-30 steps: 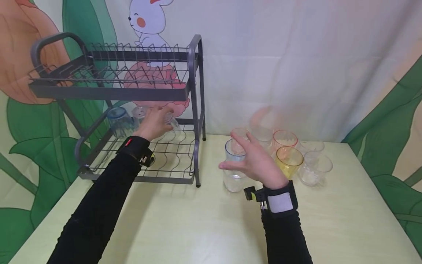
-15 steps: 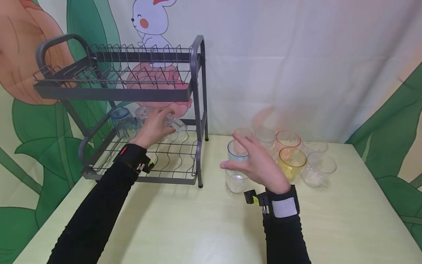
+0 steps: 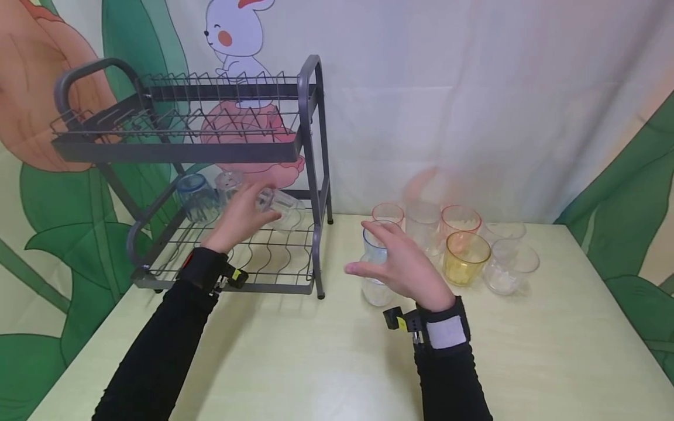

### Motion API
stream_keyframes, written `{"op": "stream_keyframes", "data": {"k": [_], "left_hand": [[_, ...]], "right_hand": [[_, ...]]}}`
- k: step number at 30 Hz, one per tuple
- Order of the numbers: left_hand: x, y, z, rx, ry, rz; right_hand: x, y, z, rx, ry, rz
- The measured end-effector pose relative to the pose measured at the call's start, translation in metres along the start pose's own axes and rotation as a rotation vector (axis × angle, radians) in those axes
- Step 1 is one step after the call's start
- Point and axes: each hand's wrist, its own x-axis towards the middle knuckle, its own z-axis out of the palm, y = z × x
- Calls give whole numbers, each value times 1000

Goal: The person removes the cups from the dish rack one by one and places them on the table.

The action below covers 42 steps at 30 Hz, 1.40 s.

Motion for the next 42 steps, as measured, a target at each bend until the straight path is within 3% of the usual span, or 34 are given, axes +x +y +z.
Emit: {"op": "stream_keyframes", "data": {"k": [12,18,21,22,25,27,28,29,32,36,42], "left_hand": [[-13,12,0,-38,47,-33],[-25,14,2,-124,96,-23],[-33,9,4,-198,136,-26],[-30,-7,11,-243,146,-23],[-35,-26,20,-344,188,-67],[-39,-27,21,-418,201,-112],[-41,-25,20,-457,210,-131],[-49,-9,13,-478,218,-160],[-59,13,2,-586,210,-215],[-67,19,-3,-726,191,-248],[-72,20,-8,-831,136,-199]], "right_hand": [[0,-1,1,-10,14,-2],[0,-3,2,-7,6,-8],[0,-4,1,-3,-3,-9],[0,-4,2,-1,-5,-11],[0,-5,2,3,-6,-15],[0,-4,2,8,-3,-16],[0,-5,2,8,-2,-19],[0,-5,3,9,-4,-20],[0,-5,4,3,-6,-33],[1,-5,7,-4,-1,-49],[3,-7,7,41,0,-95]]}}
